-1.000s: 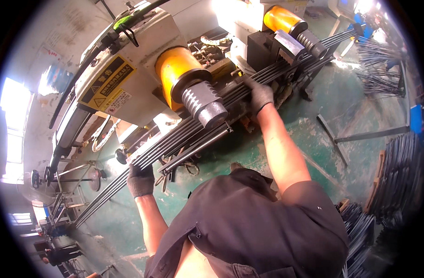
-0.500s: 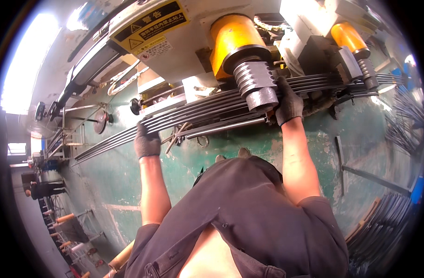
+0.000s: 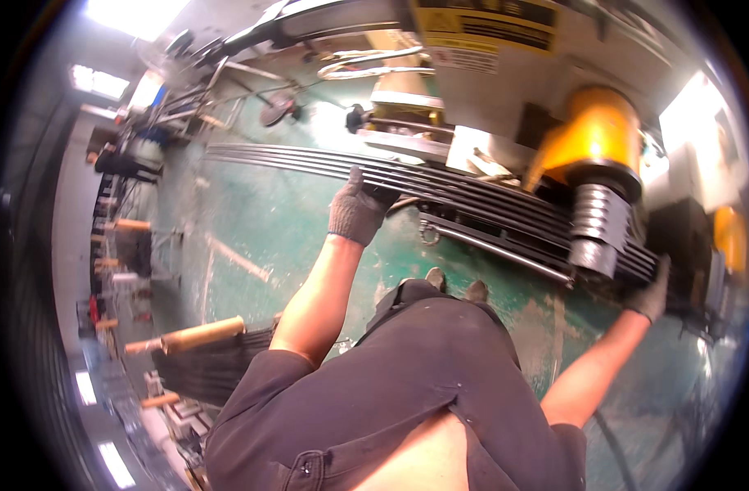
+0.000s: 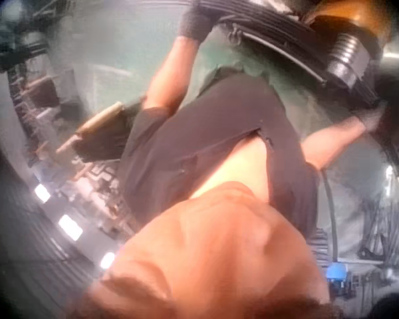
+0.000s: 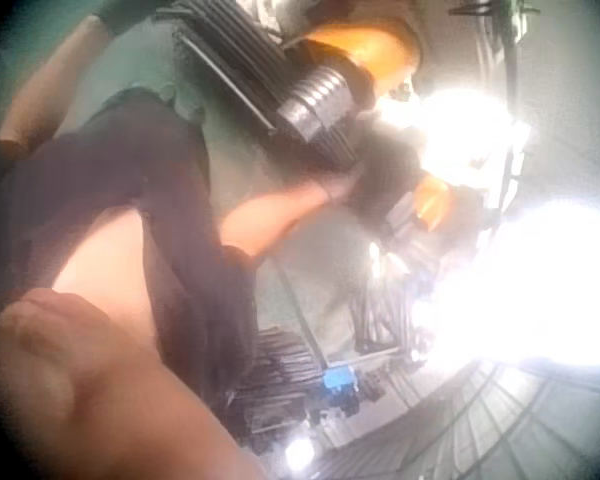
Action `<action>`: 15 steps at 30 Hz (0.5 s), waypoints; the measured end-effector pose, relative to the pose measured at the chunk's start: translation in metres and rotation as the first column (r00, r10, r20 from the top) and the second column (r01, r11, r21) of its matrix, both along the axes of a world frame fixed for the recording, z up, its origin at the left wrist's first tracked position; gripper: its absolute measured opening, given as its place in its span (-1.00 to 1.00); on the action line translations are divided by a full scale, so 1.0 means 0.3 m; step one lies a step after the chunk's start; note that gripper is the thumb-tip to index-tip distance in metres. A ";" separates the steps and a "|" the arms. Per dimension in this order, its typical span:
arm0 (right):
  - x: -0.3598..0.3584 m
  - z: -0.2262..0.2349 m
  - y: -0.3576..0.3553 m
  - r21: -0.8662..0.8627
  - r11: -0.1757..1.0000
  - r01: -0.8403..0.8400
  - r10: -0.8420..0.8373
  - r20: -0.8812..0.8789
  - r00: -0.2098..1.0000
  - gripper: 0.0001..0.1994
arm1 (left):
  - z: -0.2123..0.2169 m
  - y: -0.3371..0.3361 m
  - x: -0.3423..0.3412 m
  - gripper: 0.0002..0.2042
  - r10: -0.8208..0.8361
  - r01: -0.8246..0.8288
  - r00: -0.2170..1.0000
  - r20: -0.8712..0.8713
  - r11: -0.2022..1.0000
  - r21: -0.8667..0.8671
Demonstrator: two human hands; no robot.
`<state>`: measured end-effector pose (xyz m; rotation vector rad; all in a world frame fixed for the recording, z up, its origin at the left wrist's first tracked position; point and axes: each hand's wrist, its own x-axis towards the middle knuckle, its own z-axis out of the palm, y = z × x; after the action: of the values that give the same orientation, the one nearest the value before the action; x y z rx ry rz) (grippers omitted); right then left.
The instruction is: The person picks up bundles of long metal rods from the floor and places them into a bending machine. They operate the machine to bend the rods into U-shapes, then remove the finished pieces and stack them on the floor.
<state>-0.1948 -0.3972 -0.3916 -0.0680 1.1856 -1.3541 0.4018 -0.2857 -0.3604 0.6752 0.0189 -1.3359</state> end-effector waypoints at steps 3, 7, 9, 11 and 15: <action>-0.088 -0.063 -0.059 0.053 0.985 0.164 -0.157 -0.111 0.981 -0.38 | -0.013 0.044 0.183 -0.47 0.125 -0.125 0.990 0.070 0.992 0.002; -0.123 -0.046 -0.089 0.201 0.927 0.316 -0.269 -0.228 0.936 -0.24 | -0.075 0.098 0.523 -0.50 0.286 -0.288 0.956 0.063 0.958 0.019; -0.076 0.013 -0.067 0.200 0.893 0.403 -0.339 -0.289 0.895 -0.23 | -0.101 0.114 0.726 -0.53 0.337 -0.340 0.938 0.081 0.940 0.021; -0.034 0.020 -0.017 0.185 0.876 0.446 -0.367 -0.346 0.864 -0.27 | -0.128 0.122 0.958 -0.53 0.379 -0.383 0.916 0.130 0.924 0.010; 0.183 -0.090 0.182 0.233 0.847 0.478 -0.350 -0.433 0.831 -0.28 | -0.165 0.167 1.501 -0.57 0.475 -0.484 0.867 0.152 0.874 0.031</action>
<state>-0.1400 -0.3425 -0.4185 0.1995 1.8281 -1.5424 0.8519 -0.2356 -0.4099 0.7624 0.1142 -0.8068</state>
